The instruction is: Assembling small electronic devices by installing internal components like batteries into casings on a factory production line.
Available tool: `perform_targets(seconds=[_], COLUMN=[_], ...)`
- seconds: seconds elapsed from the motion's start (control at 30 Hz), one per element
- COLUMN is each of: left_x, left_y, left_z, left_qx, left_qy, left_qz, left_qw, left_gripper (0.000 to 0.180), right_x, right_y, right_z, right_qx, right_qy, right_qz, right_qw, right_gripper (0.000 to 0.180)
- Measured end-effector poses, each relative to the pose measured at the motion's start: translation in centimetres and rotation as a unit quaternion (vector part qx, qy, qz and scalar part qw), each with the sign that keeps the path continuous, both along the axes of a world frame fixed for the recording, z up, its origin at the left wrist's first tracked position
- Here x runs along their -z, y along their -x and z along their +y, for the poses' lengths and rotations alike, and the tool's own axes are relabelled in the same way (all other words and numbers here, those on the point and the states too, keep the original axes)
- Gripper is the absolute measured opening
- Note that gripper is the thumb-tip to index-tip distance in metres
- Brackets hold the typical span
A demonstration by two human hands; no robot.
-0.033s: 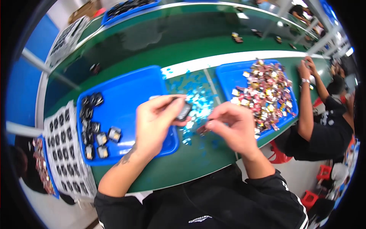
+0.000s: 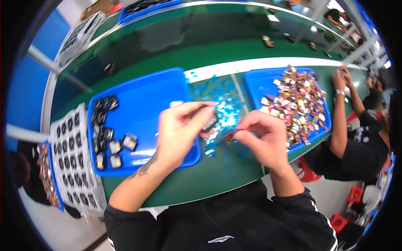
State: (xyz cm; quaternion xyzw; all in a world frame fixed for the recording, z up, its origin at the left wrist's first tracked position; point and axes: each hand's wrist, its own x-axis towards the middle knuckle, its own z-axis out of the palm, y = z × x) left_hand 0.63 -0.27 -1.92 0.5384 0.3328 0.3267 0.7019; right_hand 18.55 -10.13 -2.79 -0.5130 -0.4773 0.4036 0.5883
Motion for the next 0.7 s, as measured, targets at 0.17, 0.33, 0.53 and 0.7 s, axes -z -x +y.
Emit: perform_targets(seconds=[0.17,0.33,0.53,0.7], left_x=[0.4,1.0,0.3,0.4], left_y=[0.2,0.1,0.2,0.2], left_z=[-0.3,-0.6,-1.2,-1.4], left_qx=[0.011,0.048,0.071,0.076], left_qy=[0.086,0.100,0.021,-0.022], left_qz=[-0.046,-0.132,-0.096,-0.080], left_qw=[0.995,0.985,0.993,0.994], left_gripper=[0.033,0.039,0.043,0.042], right_x=[-0.3,-1.1,-1.2,-2.8], right_y=[0.8,1.3,1.2,1.7], right_z=[0.5,0.9,0.9,1.4], right_qx=[0.017,0.011,0.013,0.053], right_qy=[0.000,0.015,0.011,-0.029], right_qz=[-0.071,-0.052,-0.075,-0.266], right_qw=[0.997,0.998,0.997,0.962], right_gripper=[0.014,0.016,0.018,0.014])
